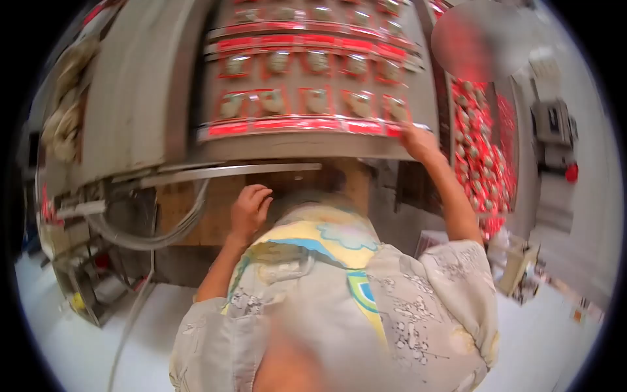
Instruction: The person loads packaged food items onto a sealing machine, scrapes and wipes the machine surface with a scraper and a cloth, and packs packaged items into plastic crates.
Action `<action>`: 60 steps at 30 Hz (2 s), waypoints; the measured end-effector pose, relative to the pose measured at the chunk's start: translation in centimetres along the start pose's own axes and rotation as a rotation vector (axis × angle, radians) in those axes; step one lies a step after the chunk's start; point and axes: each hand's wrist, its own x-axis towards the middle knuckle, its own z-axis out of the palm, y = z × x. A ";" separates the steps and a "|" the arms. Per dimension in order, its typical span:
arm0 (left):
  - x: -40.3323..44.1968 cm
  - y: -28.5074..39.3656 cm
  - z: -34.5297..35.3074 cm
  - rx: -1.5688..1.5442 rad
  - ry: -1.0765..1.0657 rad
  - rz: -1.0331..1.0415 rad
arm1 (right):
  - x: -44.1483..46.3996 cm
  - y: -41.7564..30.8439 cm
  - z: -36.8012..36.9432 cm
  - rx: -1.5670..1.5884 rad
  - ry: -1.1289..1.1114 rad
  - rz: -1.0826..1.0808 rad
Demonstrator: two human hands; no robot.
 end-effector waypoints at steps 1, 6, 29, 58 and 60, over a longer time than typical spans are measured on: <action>-1.6 -1.2 -0.8 0.026 0.067 -0.016 | -0.2 -2.5 -1.8 -0.143 0.004 0.045; -9.0 -4.0 -2.8 0.021 0.152 -0.323 | 1.7 -25.6 -13.4 0.242 0.343 -0.657; -15.7 3.0 -10.0 -0.005 0.657 -0.751 | -2.9 -63.2 -14.3 0.176 0.204 -1.147; 8.6 12.4 -19.8 0.739 0.312 0.361 | -14.4 -14.7 -18.8 0.096 0.194 -0.759; 8.7 11.9 -15.7 0.726 0.264 0.400 | -13.8 -12.0 -16.1 0.100 0.154 -0.668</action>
